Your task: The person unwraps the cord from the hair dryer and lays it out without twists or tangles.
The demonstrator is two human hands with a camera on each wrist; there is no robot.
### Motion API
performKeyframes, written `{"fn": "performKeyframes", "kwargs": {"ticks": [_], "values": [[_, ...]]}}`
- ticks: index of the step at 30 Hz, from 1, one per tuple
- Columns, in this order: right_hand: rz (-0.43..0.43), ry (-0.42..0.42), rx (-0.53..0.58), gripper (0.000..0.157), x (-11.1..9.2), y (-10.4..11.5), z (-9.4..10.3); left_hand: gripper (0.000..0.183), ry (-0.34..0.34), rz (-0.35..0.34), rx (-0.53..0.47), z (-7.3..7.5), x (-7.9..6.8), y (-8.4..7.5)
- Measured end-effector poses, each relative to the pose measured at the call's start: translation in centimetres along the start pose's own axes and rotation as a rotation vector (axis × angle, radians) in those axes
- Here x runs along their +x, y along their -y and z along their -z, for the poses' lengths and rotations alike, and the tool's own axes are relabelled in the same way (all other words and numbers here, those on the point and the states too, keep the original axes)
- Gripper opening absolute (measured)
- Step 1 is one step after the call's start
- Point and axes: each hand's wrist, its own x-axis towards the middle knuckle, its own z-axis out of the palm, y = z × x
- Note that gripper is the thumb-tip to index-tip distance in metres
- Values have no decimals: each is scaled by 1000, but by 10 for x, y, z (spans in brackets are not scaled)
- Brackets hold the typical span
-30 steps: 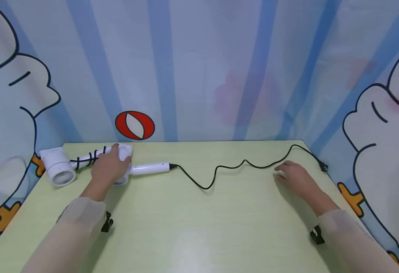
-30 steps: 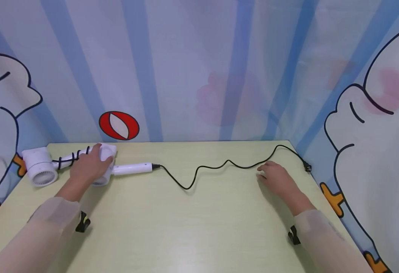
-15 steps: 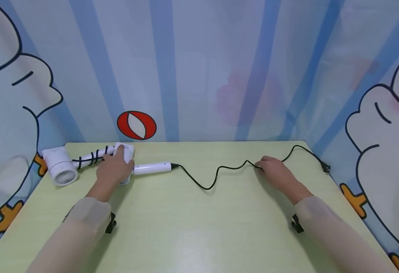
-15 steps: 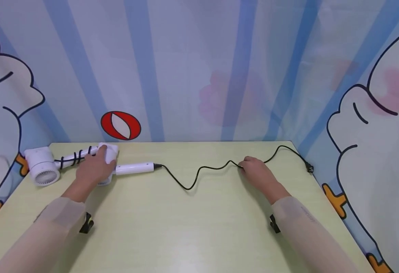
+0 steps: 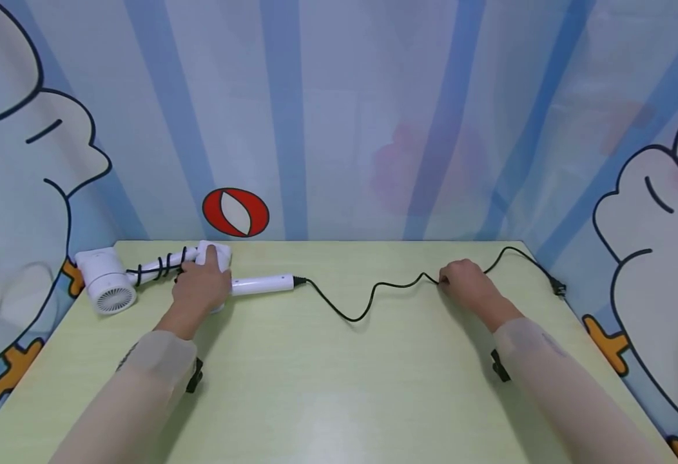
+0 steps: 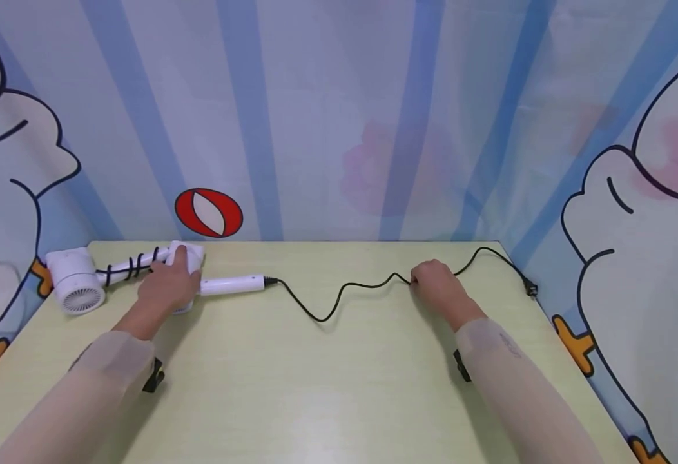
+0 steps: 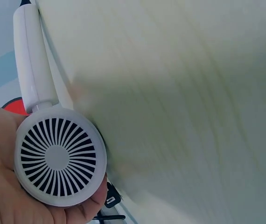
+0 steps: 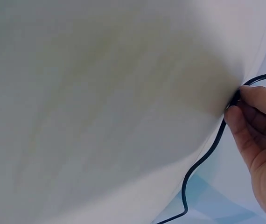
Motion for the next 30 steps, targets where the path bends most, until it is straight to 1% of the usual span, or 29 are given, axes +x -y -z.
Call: {"fn": "performKeyframes", "kwargs": {"ticks": [2,7,11,14,18,23,30], "values": [[-45,19,22,10,0,-5,3,72,-3,-8,-4,1,0,1],[-157,25,82,14,-2,-26,6,71,-13,-33,-1,2,-1,3],[-210,33,114,15,0,-37,6,72,-13,-40,9,2,2,5],[-220,33,110,16,2,-40,5,71,-20,-38,14,1,7,6],[-229,22,106,17,4,-40,4,70,-33,-17,8,0,12,6],[-201,11,89,14,7,-38,3,70,-49,-6,-1,1,14,3],[-189,13,121,18,13,-33,-1,73,-31,10,-29,3,16,0]]}}
